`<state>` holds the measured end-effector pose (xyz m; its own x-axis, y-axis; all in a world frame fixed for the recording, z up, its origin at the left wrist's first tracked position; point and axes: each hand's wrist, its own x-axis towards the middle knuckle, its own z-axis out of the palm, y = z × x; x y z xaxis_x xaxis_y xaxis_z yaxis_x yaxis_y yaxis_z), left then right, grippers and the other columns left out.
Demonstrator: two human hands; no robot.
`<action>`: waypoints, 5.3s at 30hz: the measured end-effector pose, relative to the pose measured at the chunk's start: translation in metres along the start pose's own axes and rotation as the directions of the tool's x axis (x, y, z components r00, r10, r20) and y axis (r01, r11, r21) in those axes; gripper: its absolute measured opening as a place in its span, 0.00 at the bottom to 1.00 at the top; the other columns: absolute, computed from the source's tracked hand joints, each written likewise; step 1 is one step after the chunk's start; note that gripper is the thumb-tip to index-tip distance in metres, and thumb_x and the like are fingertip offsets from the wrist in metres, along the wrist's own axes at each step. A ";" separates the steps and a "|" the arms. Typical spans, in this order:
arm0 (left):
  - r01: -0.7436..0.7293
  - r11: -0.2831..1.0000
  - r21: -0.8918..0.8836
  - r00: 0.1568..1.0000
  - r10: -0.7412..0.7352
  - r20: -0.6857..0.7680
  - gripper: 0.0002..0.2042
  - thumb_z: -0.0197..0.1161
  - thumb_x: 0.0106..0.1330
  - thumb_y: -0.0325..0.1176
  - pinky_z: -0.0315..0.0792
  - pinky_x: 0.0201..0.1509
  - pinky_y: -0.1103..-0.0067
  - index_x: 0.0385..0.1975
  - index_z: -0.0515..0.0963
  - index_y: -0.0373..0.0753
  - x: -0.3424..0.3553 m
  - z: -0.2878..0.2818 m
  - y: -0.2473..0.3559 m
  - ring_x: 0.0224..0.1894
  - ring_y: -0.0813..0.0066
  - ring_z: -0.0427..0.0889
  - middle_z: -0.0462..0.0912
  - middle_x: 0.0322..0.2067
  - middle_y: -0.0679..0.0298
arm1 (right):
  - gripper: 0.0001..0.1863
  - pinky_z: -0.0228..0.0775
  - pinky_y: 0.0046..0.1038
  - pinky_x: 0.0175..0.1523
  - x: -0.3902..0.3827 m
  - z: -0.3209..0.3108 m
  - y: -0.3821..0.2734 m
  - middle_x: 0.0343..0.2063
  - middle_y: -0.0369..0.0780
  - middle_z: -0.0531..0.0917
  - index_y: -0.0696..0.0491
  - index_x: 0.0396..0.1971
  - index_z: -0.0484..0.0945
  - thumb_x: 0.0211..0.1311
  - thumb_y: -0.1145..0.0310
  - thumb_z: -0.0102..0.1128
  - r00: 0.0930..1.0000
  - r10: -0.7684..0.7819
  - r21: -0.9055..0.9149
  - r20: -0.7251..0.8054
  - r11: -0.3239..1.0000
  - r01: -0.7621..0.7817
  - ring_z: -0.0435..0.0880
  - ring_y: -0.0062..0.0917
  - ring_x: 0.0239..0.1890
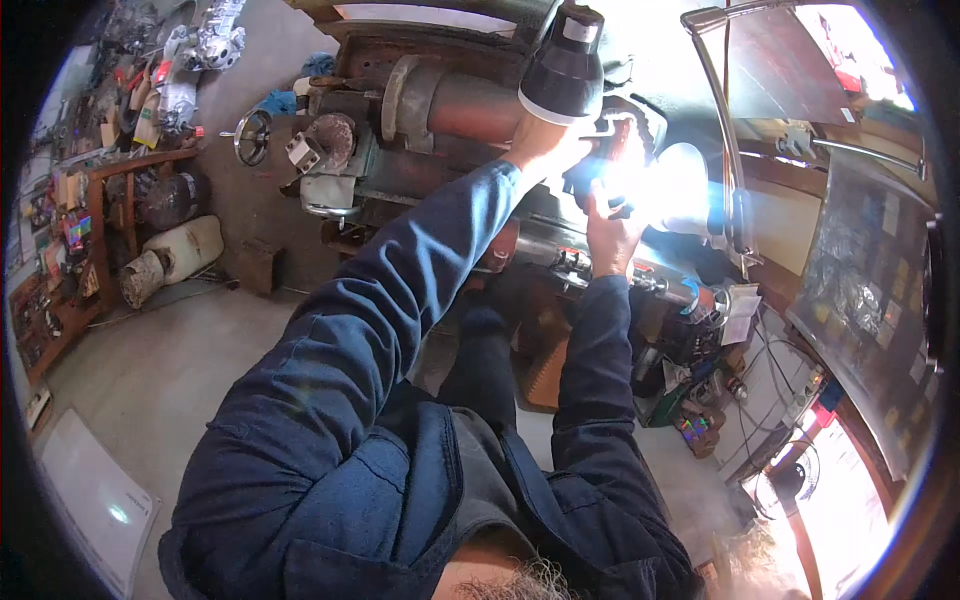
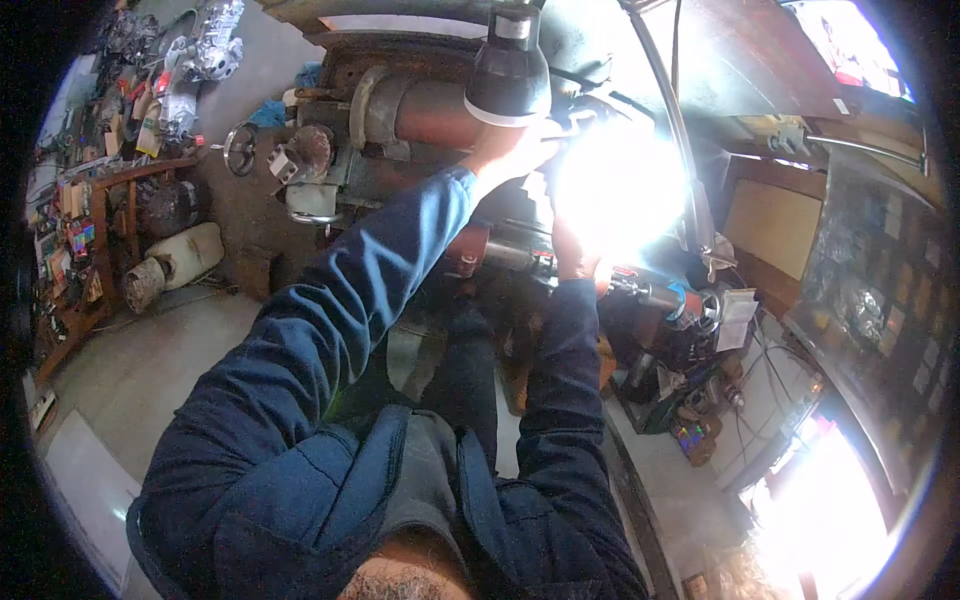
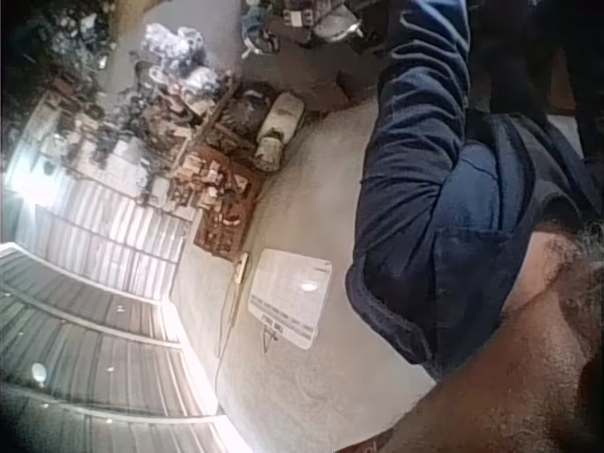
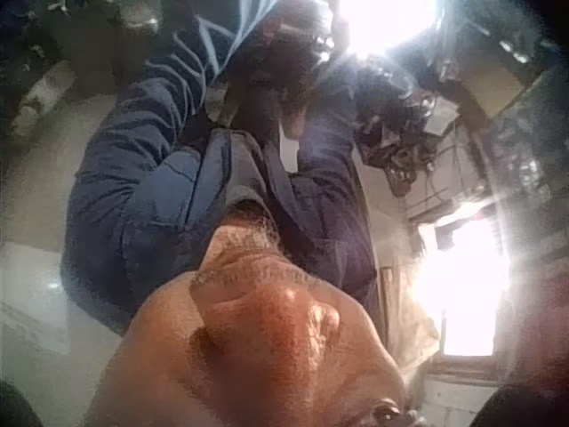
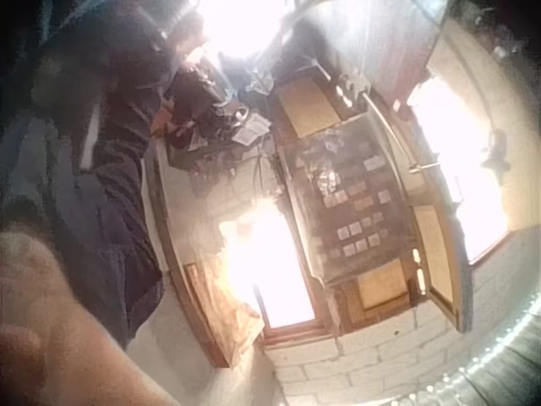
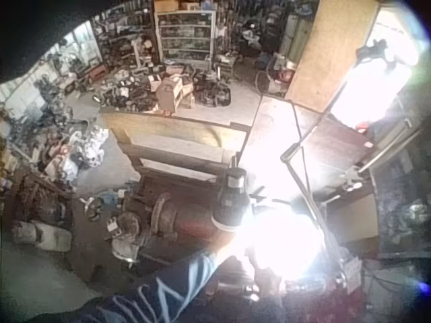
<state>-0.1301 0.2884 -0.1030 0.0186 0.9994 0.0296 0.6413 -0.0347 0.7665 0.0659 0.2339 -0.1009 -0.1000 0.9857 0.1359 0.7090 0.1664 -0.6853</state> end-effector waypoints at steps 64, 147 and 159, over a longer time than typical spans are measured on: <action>0.080 0.994 -0.073 0.996 -0.083 -0.036 0.16 0.66 0.54 0.34 0.74 0.45 0.66 0.43 0.83 0.40 0.000 0.000 0.002 0.41 0.60 0.82 0.84 0.39 0.55 | 0.19 0.65 0.39 0.53 0.009 0.017 0.007 0.38 0.45 0.83 0.57 0.40 0.79 0.61 0.54 0.61 0.996 -0.058 0.546 -0.069 0.834 0.087 0.80 0.38 0.44; -0.054 0.957 0.286 0.996 0.030 0.090 0.11 0.65 0.55 0.32 0.76 0.45 0.67 0.36 0.82 0.35 0.007 0.004 0.015 0.41 0.56 0.83 0.80 0.45 0.61 | 0.14 0.72 0.37 0.35 0.001 -0.015 -0.025 0.28 0.46 0.77 0.57 0.29 0.78 0.47 0.65 0.69 0.964 -0.198 -0.175 -0.179 0.970 0.167 0.79 0.39 0.29; 0.183 0.862 -0.474 0.969 -0.076 0.235 0.12 0.55 0.54 0.17 0.77 0.35 0.77 0.40 0.75 0.30 0.025 0.019 -0.023 0.29 0.70 0.83 0.83 0.27 0.58 | 0.14 0.74 0.37 0.34 -0.002 0.007 -0.011 0.24 0.45 0.80 0.57 0.31 0.78 0.52 0.63 0.68 0.945 -0.148 -0.121 -0.292 0.986 0.117 0.80 0.41 0.26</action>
<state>-0.1294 0.3145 -0.1321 0.1495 0.9721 -0.1807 0.1927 0.1506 0.9696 0.0535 0.2298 -0.0985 0.0041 0.8986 0.4387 0.7717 0.2762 -0.5729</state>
